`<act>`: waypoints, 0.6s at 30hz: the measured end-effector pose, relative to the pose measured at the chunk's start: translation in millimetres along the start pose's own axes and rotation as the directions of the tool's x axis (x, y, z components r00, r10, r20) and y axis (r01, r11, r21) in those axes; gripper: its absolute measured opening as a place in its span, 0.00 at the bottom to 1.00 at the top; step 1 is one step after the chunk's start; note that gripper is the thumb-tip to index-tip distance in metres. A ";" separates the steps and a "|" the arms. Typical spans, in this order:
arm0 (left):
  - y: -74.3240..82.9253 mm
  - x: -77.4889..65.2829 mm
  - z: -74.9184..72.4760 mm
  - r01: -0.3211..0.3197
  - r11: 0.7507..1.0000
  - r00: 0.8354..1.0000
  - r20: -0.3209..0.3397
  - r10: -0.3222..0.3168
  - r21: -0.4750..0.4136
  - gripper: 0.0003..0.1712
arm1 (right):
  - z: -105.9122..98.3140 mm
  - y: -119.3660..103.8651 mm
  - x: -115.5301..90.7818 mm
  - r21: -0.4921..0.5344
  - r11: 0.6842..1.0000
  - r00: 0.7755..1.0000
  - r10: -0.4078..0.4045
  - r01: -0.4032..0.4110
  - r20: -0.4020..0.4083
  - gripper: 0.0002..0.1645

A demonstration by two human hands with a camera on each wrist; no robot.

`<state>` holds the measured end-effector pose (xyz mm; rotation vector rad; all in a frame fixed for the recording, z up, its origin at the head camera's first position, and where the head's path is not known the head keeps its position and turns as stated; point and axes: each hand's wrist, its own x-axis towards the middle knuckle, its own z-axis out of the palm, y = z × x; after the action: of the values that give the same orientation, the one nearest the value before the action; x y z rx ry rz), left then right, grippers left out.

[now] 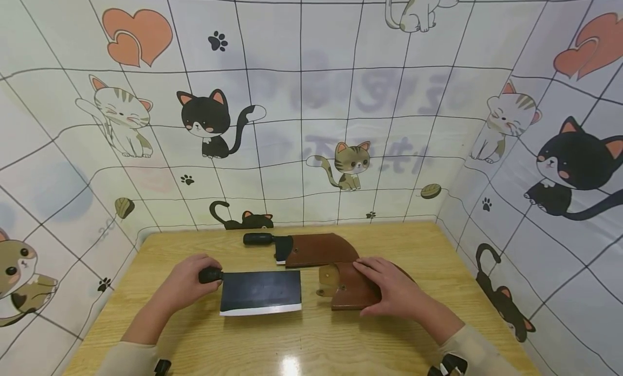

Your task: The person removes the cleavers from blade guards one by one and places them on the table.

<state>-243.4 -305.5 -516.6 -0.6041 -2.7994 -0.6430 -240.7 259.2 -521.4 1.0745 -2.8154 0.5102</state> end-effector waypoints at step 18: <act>-15.5 5.5 10.1 0.045 0.997 0.990 0.138 -0.037 -0.057 0.15 | 14.4 4.8 7.2 0.028 0.999 0.996 0.028 -0.031 0.086 0.72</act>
<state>-256.1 -311.7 -529.8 -0.6262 -2.9361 -0.7214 -248.7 253.1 -534.9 1.0874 -2.9110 0.5223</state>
